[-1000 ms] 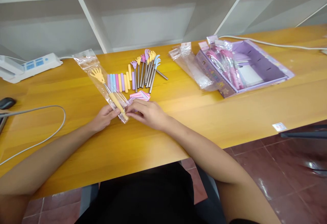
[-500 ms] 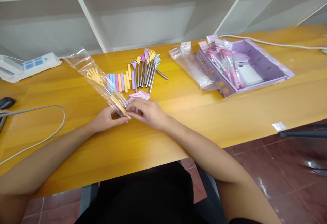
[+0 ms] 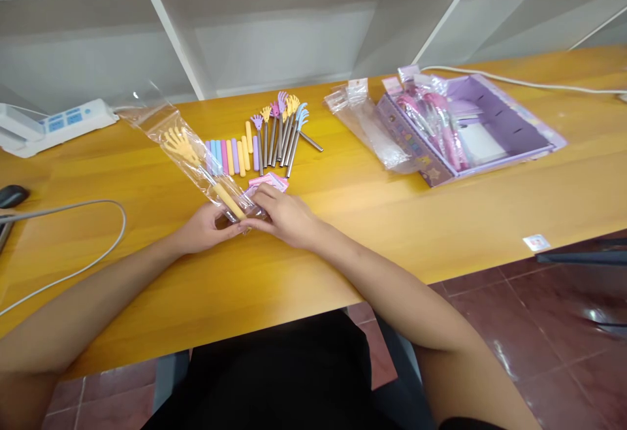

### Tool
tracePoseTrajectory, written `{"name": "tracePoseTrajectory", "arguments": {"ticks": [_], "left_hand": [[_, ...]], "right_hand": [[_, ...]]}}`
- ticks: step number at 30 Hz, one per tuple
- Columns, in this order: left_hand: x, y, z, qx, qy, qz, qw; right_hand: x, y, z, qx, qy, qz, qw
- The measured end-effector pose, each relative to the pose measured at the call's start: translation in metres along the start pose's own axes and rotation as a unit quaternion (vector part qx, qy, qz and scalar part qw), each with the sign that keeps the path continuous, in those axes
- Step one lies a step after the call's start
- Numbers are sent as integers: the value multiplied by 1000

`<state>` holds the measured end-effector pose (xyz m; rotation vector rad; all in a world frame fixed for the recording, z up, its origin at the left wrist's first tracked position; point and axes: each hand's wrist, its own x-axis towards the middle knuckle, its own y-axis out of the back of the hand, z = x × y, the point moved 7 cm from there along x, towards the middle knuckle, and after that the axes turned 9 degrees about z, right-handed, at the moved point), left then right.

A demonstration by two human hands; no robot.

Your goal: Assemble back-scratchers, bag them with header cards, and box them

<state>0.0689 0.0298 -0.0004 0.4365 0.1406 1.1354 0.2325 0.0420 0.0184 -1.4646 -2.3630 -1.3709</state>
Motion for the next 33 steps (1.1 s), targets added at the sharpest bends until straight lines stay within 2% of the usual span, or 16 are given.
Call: {"name": "tracePoseTrajectory", "arguments": {"ticks": [6,13,25,33], "left_hand": [[-1,-2,0,3,8,-28,1000],[-1,-5,-2,104,17,-28,994],[0,-3,-2,69,27,-34,997],[1,3,-1,57,60,-10,996]], "right_hand": [[-1,-2,-1,-7,-12,-29,999],[-1,-1,1,21,-2,-18,1000],[1,3,-3,96,-2,-2,995],[4,14,2,41,-33,56,997]]}}
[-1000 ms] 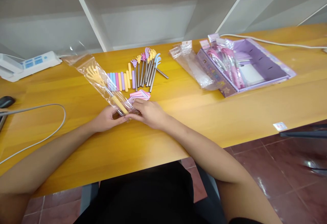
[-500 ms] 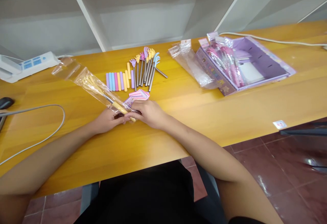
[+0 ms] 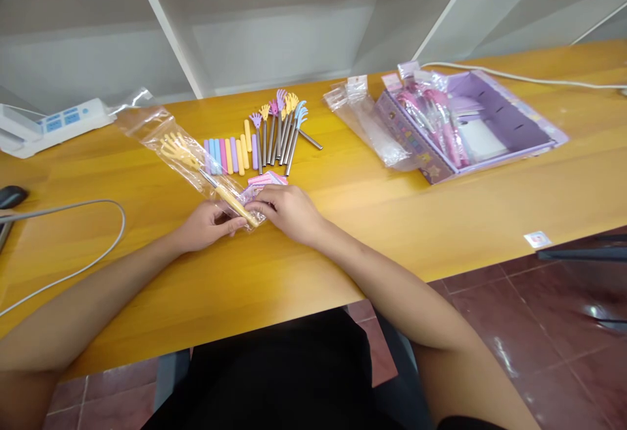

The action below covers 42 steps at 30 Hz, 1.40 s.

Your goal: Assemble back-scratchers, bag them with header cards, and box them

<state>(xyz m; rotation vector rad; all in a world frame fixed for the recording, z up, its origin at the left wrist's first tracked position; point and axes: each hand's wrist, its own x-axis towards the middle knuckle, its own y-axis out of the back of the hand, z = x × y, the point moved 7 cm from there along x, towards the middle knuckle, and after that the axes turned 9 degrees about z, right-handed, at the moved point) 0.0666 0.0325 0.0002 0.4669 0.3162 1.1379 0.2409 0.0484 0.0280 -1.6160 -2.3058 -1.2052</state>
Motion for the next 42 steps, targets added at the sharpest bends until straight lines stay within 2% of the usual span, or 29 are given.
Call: {"name": "tracePoseTrajectory", "arguments": {"ticks": [7,11,21,32,38,42], "left_hand": [[0,2,-5,-75,1,16,997],[-1,4,-9,-79,18,30,996],[1,6,-8,-133,-4,52,990],[-1,11,-4,-85,-18,99,991],[-1,10,1,-42,-38,75,996],[-3,5,8,-24,-72,28,997]], "right_hand": [[2,2,1,-18,12,10,1000],[4,5,2,-7,30,21,999],[5,11,-4,9,39,29,999],[6,12,-7,20,44,38,998],[5,11,-9,56,25,37,997],[2,3,0,137,-56,-2,989]]}}
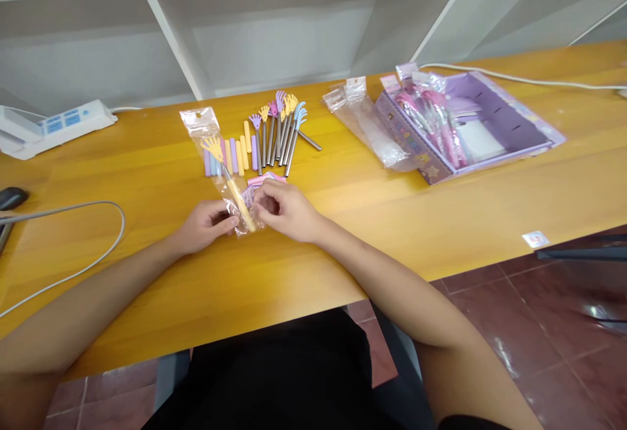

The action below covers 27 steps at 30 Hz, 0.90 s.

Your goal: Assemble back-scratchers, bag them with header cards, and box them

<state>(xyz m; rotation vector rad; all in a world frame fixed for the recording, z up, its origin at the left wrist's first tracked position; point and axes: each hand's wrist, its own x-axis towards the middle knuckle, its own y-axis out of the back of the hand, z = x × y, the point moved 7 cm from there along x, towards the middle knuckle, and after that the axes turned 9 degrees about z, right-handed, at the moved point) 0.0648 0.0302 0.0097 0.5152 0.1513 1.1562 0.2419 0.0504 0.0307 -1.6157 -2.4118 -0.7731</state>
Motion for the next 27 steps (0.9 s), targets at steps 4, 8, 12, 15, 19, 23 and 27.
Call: {"name": "tracePoseTrajectory", "arguments": {"ticks": [4,8,12,15,19,23,27], "left_hand": [[-4,-10,11,37,-59,-65,995],[-8,-16,20,66,-114,-103,986],[-9,-20,23,72,-140,-124,980],[-10,-22,25,71,-161,-136,975],[-9,-20,25,47,-149,-135,978],[-1,-1,7,-88,-34,-13,995],[3,10,-12,-232,18,86,969]], "right_hand": [[-4,-13,21,159,-123,-39,979],[-3,-17,29,232,-160,-28,959],[-2,-15,28,238,-197,-16,951],[-3,-16,28,217,-213,-33,952],[-5,-20,26,217,-203,-64,953],[-13,-33,14,234,-200,-184,933],[-30,-43,3,197,-226,-312,902]]}}
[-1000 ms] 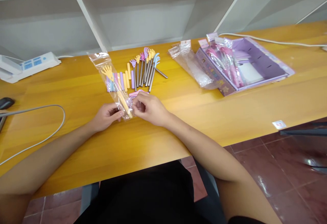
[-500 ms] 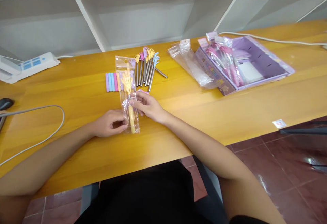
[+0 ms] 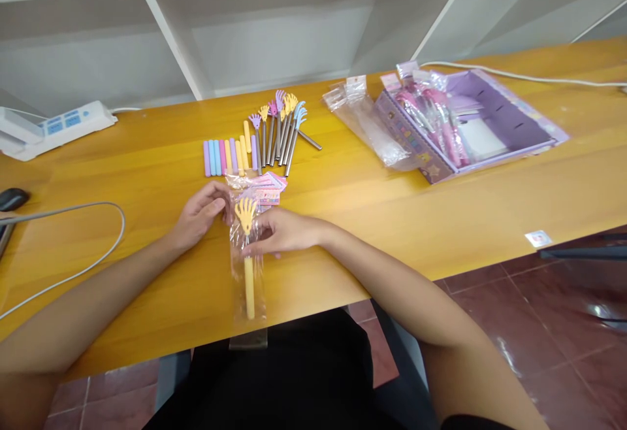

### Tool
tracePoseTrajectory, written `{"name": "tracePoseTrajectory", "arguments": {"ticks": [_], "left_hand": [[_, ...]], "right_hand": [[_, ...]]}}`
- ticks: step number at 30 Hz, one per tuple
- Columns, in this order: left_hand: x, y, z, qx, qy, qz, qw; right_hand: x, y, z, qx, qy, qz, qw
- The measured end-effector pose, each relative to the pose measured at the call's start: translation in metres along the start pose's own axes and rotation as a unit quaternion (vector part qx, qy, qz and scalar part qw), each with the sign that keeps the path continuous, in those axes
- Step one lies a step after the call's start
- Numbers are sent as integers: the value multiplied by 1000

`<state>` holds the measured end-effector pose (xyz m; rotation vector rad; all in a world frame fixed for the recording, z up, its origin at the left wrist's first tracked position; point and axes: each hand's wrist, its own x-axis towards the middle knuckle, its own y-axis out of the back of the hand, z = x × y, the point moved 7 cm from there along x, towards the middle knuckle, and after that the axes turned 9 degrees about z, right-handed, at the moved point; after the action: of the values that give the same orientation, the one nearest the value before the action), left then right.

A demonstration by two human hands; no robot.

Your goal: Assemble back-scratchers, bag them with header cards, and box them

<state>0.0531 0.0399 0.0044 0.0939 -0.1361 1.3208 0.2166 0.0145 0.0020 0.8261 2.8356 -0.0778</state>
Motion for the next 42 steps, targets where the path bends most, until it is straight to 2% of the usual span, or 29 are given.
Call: {"name": "tracePoseTrajectory", "arguments": {"ticks": [3,6,8,10,12,14,16,17,19,21,24,32,36,42], "left_hand": [[3,1,-2,-15,-2,14,1000],[4,0,0,6,-2,19,1000],[4,1,2,19,-6,19,1000],[4,3,0,27,-13,20,999],[4,6,-4,29,-14,25,999],[4,11,-11,22,-6,37,999],[4,14,-16,4,4,47,999],[4,14,-18,-6,5,50,999],[4,15,-18,-22,6,57,998],[4,13,-15,-27,9,59,998],[5,5,-10,-27,20,37,999],[3,-3,0,65,14,7,998],[3,-3,3,63,0,17,998],[2,-3,-1,64,27,29,997]], "right_hand": [[-4,-9,-1,-29,-8,-48,998],[-3,-6,-6,-22,33,-41,998],[0,5,-8,-25,62,3,998],[2,24,-9,-60,84,98,990],[-1,47,-11,-147,98,224,958],[-7,64,-15,-271,106,331,898],[-12,71,-17,-370,92,381,842],[-12,73,-17,-399,78,391,826],[-12,75,-12,-428,43,391,813],[-11,76,-6,-440,13,385,811],[-9,77,-1,-433,6,383,816],[-7,83,-4,-371,81,403,833],[-6,82,-7,-321,123,395,852],[-9,79,-16,-249,167,401,866]]}}
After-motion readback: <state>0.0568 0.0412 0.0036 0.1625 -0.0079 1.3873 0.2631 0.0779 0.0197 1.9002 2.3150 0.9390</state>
